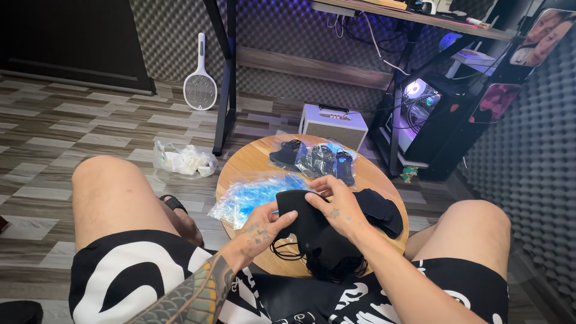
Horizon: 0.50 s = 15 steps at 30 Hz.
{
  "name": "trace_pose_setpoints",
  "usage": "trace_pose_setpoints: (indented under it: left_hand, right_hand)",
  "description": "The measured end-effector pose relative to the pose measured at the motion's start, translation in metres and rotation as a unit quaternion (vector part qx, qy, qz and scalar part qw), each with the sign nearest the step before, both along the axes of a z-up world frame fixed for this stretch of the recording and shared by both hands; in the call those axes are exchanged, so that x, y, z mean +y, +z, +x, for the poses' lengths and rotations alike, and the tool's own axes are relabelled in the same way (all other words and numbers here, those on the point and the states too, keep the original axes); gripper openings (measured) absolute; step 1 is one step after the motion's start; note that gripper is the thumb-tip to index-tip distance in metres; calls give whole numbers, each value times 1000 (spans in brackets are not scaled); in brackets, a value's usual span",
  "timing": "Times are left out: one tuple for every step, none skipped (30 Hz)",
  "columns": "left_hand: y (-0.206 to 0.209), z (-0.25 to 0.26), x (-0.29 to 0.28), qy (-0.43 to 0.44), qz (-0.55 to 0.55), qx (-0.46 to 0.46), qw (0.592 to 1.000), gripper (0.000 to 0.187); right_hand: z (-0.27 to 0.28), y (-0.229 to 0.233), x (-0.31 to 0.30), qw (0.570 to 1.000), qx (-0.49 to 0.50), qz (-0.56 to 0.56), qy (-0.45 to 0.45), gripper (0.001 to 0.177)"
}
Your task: Unpacking black fabric masks from plastic sleeves and arranging them on a small wooden table.
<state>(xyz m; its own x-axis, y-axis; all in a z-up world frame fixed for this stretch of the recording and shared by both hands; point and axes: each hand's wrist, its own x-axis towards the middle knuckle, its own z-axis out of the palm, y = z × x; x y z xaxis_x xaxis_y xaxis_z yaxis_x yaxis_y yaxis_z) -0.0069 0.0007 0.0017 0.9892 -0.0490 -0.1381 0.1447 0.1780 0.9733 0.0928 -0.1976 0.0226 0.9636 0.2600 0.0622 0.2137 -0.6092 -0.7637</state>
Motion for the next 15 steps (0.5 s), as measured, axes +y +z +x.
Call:
trace_pose_setpoints:
  left_hand:
    - [0, 0, 0, 0, 0, 0, 1000, 37]
    - [1, 0, 0, 0, 0, 5, 1000, 36]
    - [1, 0, 1, 1, 1, 9, 1000, 35]
    - [3, -1, 0, 1, 1, 9, 1000, 35]
    - [4, -1, 0, 3, -3, 16, 1000, 39]
    - [5, -2, -1, 4, -7, 24, 1000, 44]
    - [4, -2, -1, 4, -8, 24, 1000, 44]
    - [4, -2, -1, 14, -17, 24, 999, 45]
    - [4, -1, -1, 24, -27, 24, 999, 45]
    - [3, -1, -1, 24, -28, 25, 999, 45]
    - [2, 0, -1, 28, -30, 24, 999, 46]
    - [1, 0, 1, 31, -30, 23, 999, 47]
    - [0, 2, 1, 31, -30, 23, 999, 47]
    - [-2, 2, 1, 51, -49, 24, 997, 46]
    - [-3, 3, 1, 72, -69, 26, 995, 45]
  right_hand:
    - [-5, 3, 0, 1000, 0, 0, 0, 38]
    - [-9, 7, -1, 1000, 23, 14, 8, 39]
    - [-14, 10, -1, 998, 45, 29, 15, 40]
    - [-13, 10, -2, 998, 45, 29, 15, 40]
    - [-13, 9, -2, 997, 62, 42, 12, 37]
    - [-13, 8, -3, 995, 80, 54, 8, 35]
    - [-15, 9, -2, 995, 80, 54, 8, 35]
    - [-16, 10, -1, 994, 83, 71, 14, 36]
    - [-17, 12, 0, 992, 86, 89, 19, 38]
    - [-21, 16, 1, 992, 87, 88, 19, 38]
    - [-26, 21, 2, 990, 97, 102, 20, 40]
    - [-30, 25, 4, 987, 106, 118, 20, 41]
    - [-25, 23, -1, 987, 105, 118, 21, 41]
    - [-21, 21, -6, 987, 98, 129, 7, 44]
    - [-17, 19, -11, 986, 90, 141, -6, 46]
